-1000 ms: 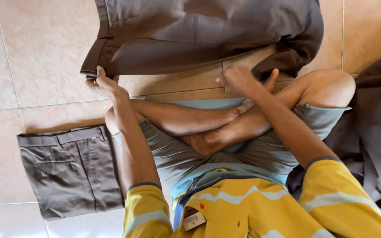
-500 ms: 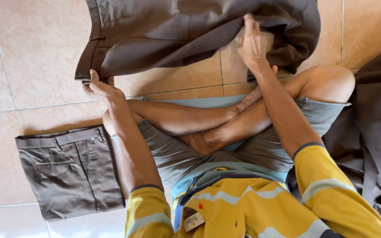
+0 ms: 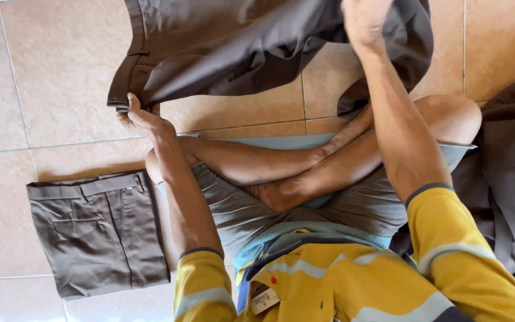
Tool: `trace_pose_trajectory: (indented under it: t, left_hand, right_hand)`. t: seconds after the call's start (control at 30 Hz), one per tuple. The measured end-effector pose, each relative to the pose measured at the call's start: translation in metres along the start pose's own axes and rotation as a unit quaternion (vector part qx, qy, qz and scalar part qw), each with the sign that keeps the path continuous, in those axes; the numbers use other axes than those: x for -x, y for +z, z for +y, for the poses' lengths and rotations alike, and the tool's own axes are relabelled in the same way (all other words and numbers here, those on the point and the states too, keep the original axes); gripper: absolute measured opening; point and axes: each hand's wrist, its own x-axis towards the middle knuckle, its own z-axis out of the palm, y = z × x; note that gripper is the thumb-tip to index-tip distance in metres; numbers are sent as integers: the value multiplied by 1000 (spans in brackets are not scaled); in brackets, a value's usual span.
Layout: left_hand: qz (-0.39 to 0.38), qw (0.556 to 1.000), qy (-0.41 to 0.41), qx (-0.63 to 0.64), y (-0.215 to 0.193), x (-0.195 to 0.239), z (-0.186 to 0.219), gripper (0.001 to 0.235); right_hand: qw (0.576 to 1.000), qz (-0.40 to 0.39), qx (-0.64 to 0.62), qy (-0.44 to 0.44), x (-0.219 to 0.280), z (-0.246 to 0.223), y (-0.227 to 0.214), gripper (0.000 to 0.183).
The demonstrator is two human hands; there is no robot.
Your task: The person sits cross-legged on a tiled floor and folds brown trousers by hand. They smooth the fabric, fold the legs together, then fold the garment in half and again to form a compact rectangle, placing each finished piece aside.
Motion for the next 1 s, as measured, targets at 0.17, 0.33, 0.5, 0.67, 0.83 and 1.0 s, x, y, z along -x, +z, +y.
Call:
trace_pose_trajectory:
  t: [0.17,0.33,0.5,0.67,0.83,1.0]
  left_hand:
    - [79,996,-40,10,34,49,48,51]
    - [115,992,-42,6,25,31,39,44]
    - [96,994,-49,9,21,30,38,48]
    - [93,994,-44,-35,10,19,24,46]
    - [57,994,-33,-87,27,53,18,38]
    - [85,994,-57,-41,15,35,6,47]
  right_hand:
    - [934,310,-176,-7,-18,-15,-30,43]
    - [988,-24,-107,-105,59,-23,43,20]
    - [981,-32,99,-163,65,-14,52,47]
    - [937,-50,292,-184,68,61,61,34]
    - [948,-198,250,2,74,114,52,15]
    - [970,-63,233,-9,87,69,59,28]
